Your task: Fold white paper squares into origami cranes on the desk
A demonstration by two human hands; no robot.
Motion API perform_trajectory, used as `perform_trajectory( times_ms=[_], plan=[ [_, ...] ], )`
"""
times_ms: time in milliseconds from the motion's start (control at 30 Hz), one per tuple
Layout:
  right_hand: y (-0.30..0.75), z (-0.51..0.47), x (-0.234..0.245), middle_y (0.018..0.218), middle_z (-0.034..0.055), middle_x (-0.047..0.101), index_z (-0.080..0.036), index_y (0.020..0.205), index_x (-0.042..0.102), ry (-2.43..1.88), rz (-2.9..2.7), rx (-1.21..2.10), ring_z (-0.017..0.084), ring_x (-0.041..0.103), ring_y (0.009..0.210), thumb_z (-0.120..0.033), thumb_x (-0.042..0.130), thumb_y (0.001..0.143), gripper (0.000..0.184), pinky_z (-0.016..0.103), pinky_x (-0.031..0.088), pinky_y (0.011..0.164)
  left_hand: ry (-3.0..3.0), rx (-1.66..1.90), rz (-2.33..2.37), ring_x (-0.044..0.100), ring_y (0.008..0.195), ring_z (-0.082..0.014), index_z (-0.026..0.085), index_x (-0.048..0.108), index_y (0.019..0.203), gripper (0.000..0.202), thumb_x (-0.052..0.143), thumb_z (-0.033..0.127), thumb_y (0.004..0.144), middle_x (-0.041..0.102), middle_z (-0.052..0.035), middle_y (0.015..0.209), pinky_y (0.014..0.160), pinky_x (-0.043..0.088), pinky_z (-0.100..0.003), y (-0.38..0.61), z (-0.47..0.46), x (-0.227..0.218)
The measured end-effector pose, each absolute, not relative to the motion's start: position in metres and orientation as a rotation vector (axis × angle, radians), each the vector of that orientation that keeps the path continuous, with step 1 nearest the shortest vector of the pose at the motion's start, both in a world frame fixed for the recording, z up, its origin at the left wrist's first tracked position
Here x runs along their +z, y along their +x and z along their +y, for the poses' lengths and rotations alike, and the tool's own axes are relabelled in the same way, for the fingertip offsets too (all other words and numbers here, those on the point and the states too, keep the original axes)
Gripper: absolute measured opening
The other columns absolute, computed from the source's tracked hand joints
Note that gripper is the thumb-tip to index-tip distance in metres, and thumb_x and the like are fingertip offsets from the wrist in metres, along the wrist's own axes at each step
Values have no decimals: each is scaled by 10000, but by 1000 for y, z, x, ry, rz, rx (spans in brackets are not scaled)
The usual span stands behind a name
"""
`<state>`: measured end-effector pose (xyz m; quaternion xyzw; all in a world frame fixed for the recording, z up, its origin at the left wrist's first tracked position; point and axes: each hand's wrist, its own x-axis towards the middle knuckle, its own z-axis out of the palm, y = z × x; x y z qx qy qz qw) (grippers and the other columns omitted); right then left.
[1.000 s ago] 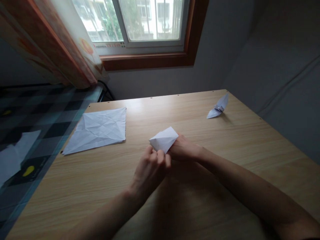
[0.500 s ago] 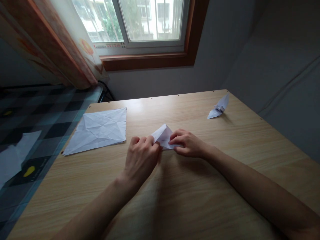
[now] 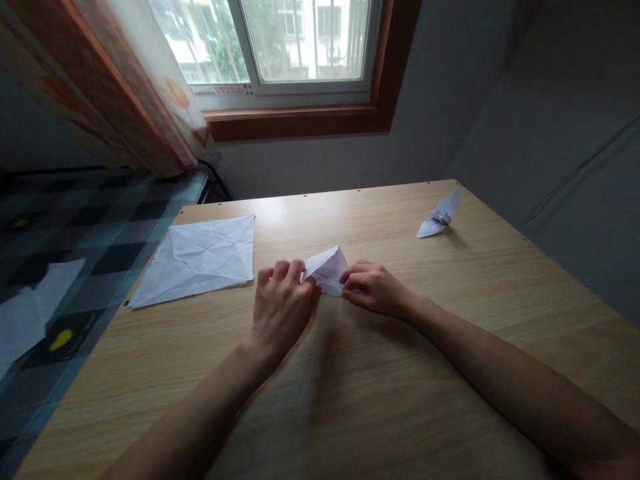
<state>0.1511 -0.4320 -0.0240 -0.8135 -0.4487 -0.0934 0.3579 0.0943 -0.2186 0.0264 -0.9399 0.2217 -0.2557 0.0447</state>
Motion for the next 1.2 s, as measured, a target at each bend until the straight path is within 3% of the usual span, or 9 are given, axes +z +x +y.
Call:
perform_trajectory(
  times_ms=[100, 200, 300, 433, 667, 800, 1067, 1200],
  plan=[
    [150, -430, -24, 892, 70, 682, -183, 859, 655, -2141, -1160, -260, 208, 587, 839, -174, 601, 857, 55, 344, 482, 785, -2884, -826, 690, 533, 950, -285, 206, 683, 735, 140, 625, 265, 848, 659, -83, 1011, 781, 379, -440, 96, -217, 21],
    [150, -429, -24, 913, 85, 678, -163, 977, 652, -2185, -1172, -307, 224, 581, 859, -177, 598, 853, 136, 360, 470, 802, -2918, -867, 690, 532, 992, -288, 203, 689, 742, 140, 633, 282, 843, 656, -86, 1054, 823, 383, -450, 99, -215, 17],
    [150, -429, -24, 929, 79, 689, -171, 982, 663, -2211, -1215, -328, 237, 588, 894, -188, 594, 867, 135, 381, 449, 833, -2966, -879, 696, 534, 1014, -283, 199, 695, 761, 146, 627, 291, 851, 650, -88, 1082, 849, 390, -446, 104, -212, 11],
    [150, -429, -25, 973, 102, 682, -149, 1076, 649, -2199, -1179, -375, 226, 608, 872, -184, 574, 883, 210, 356, 459, 787, -3014, -868, 752, 546, 999, -269, 194, 689, 760, 173, 624, 319, 860, 651, -90, 1074, 852, 399, -426, 109, -210, 2],
    [151, -427, -27, 917, 56, 697, -188, 938, 679, -2176, -1242, -377, 204, 609, 866, -129, 534, 900, 161, 335, 470, 818, -3015, -891, 742, 557, 984, -258, 178, 656, 977, 180, 627, 299, 848, 655, -99, 1071, 866, 412, -409, 114, -203, 3],
    [151, -425, -27, 867, 64, 685, -174, 886, 669, -2189, -1218, -376, 205, 608, 838, -123, 546, 885, 133, 334, 480, 809, -2878, -857, 939, 550, 1035, -270, 207, 666, 840, 33, 637, 208, 824, 657, -84, 1077, 913, 385, -440, 122, -188, 9],
    [151, -425, -27, 869, 61, 682, -184, 865, 654, -2169, -1217, -364, 205, 598, 847, -99, 529, 867, 151, 328, 481, 797, -2729, -791, 1179, 516, 1143, -267, 247, 679, 778, 89, 675, 165, 810, 649, -41, 1116, 1025, 317, -476, 133, -174, 12],
    [150, -425, -26, 880, 63, 685, -183, 890, 647, -2145, -1225, -325, 204, 605, 852, -84, 535, 838, 158, 331, 484, 804, -2794, -748, 1144, 524, 1122, -273, 234, 694, 732, 88, 694, 250, 818, 659, -46, 1115, 1054, 293, -506, 131, -180, 15]
  ],
)
